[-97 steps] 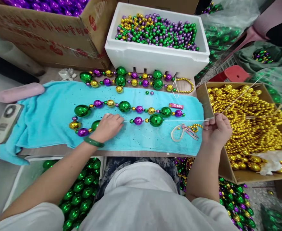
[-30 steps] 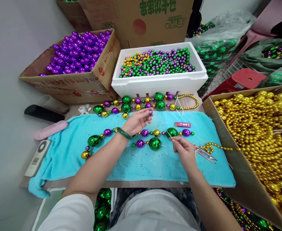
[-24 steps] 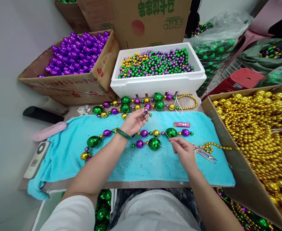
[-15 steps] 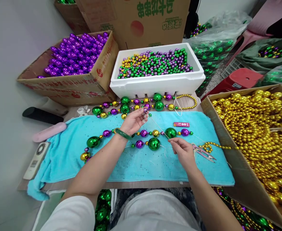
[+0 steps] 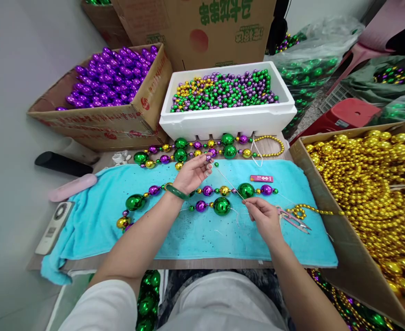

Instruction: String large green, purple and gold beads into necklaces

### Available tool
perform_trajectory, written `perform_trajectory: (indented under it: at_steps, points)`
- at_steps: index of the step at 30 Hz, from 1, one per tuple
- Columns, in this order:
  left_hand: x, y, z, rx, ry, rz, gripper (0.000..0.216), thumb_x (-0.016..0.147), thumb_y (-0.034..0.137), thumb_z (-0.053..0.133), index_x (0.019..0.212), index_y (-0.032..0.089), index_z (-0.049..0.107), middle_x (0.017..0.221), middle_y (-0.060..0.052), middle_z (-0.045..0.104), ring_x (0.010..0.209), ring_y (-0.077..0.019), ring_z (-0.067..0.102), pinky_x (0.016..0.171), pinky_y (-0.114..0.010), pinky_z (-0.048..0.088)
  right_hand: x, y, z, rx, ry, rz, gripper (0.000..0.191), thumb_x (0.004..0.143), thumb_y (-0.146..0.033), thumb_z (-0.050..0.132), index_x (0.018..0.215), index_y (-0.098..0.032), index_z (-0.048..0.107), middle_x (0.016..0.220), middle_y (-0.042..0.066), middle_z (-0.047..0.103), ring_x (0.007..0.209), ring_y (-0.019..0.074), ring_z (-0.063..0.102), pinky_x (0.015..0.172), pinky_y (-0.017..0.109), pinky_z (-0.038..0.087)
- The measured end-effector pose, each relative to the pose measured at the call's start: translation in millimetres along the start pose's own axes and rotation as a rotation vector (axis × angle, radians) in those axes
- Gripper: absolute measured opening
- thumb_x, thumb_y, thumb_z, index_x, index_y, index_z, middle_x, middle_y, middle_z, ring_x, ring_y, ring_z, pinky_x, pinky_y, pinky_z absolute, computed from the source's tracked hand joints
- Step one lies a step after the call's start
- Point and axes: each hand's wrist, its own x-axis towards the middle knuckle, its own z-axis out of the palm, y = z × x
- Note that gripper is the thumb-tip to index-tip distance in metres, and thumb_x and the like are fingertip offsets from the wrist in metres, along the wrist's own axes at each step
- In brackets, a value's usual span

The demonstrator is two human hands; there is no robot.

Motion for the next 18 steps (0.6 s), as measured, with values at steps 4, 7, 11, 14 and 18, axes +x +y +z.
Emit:
perform_trajectory:
  at_steps: [4, 7, 11, 14, 18]
  points:
    - [-1.8, -2.6, 2.3, 0.059, 0.011, 0.024, 0.019, 0.075, 0.013, 0.071, 0.094, 0.011, 0.07, 0.079, -0.003, 0.067, 0.064, -0.0074, 0.061, 0.06, -0.02, 0.048, 1.1, 2.6, 1.0, 0.006, -0.004, 0.001, 0.026, 0.071, -0.042, 0.066, 0.074, -0.016, 0.068, 0.047, -0.005, 0.042, 0.044, 0.0082, 0.035, 0.043, 0.023, 0.026]
    - [-6.5, -8.9, 6.9, 0.201, -0.043, 0.058, 0.032, 0.069, 0.013, 0.076, 0.101, 0.014, 0.069, 0.077, -0.001, 0.066, 0.064, -0.0085, 0.059, 0.06, -0.022, 0.046, 2.7, 5.0, 2.7, 0.019, -0.005, -0.005, 0.026, 0.071, -0.042, 0.066, 0.075, -0.016, 0.068, 0.047, -0.005, 0.042, 0.043, 0.0083, 0.035, 0.042, 0.023, 0.027]
    - [-2.6, -6.2, -0.6, 0.638, -0.069, 0.138, 0.022, 0.071, 0.021, 0.076, 0.092, 0.019, 0.072, 0.073, -0.002, 0.064, 0.068, -0.0138, 0.057, 0.064, -0.026, 0.043, 3.8, 6.8, 1.6, 0.032, 0.009, -0.055, 0.027, 0.075, -0.042, 0.066, 0.081, -0.016, 0.068, 0.049, -0.004, 0.045, 0.047, 0.0099, 0.042, 0.045, 0.023, 0.033]
    - [9.8, 11.5, -26.1, 1.004, 0.256, 0.395, 0.011, 0.068, 0.018, 0.077, 0.065, 0.019, 0.066, 0.075, -0.006, 0.062, 0.089, -0.022, 0.058, 0.077, -0.029, 0.043, 3.4, 6.7, -2.3, 0.041, 0.022, -0.072, 0.025, 0.075, -0.041, 0.067, 0.082, -0.017, 0.068, 0.051, -0.004, 0.047, 0.049, 0.0104, 0.044, 0.047, 0.024, 0.035]
    - [23.4, 32.0, -67.1, 1.204, 0.539, 0.346, 0.029, 0.057, 0.012, 0.08, 0.055, 0.021, 0.052, 0.086, -0.01, 0.063, 0.116, -0.0323, 0.05, 0.093, -0.034, 0.039, 2.5, 6.5, -5.8, 0.076, 0.034, -0.066, 0.024, 0.073, -0.041, 0.069, 0.08, -0.018, 0.066, 0.051, -0.004, 0.048, 0.047, 0.0103, 0.043, 0.046, 0.024, 0.034]
